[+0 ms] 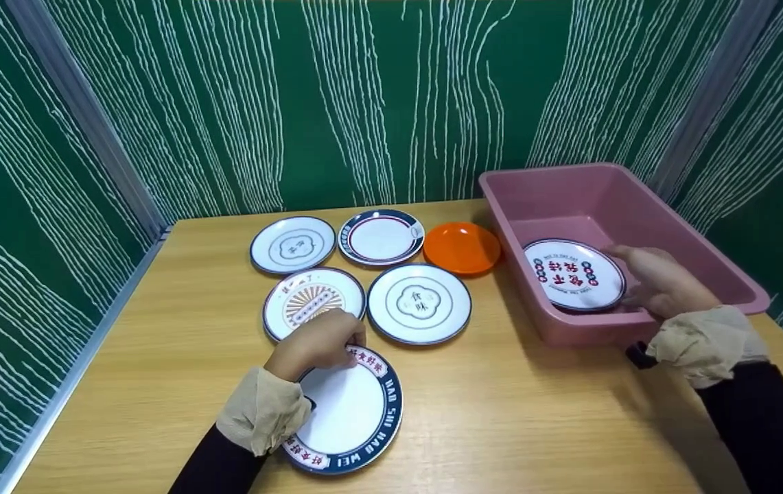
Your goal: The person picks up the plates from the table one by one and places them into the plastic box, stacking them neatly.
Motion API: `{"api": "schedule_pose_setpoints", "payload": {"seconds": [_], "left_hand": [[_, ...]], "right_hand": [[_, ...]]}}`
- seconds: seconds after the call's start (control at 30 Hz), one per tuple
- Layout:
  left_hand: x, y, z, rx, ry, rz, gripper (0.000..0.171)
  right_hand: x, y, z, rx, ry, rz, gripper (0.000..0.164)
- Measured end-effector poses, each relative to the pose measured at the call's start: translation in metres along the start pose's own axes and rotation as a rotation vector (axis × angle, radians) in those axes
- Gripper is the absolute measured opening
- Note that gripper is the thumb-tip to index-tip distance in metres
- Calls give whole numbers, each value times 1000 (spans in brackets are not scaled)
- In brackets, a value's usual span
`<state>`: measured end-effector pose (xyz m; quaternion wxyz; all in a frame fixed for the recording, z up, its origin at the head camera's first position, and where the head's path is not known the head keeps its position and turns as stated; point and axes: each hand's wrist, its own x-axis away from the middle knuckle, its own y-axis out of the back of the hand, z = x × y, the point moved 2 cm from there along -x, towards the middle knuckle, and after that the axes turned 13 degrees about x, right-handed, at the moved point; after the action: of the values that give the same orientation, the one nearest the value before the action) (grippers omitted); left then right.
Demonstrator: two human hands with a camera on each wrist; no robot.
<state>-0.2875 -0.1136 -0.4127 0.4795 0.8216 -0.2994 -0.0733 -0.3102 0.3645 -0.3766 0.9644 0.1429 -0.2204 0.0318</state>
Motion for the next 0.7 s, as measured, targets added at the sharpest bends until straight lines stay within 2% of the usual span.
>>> {"api": "schedule_pose_setpoints", "payload": {"seconds": [0.07,0.13,0.2,0.43,0.7], "left_hand": [[0,0,0,10,-2,-3,14],[0,1,1,21,-3,-5,14],[0,1,1,34,0,-5,14],[0,7,1,78,22,-4,13],[6,19,1,133,-18,-24,14]], "right_hand": [[0,-5,1,142,52,-62,76],[1,-10,3,261,95,-116,81],[1,-14,5,331,125,-151,87],[5,-23,10,435,213,-220,85],[15,-33,21,554,277,-293,88]]}}
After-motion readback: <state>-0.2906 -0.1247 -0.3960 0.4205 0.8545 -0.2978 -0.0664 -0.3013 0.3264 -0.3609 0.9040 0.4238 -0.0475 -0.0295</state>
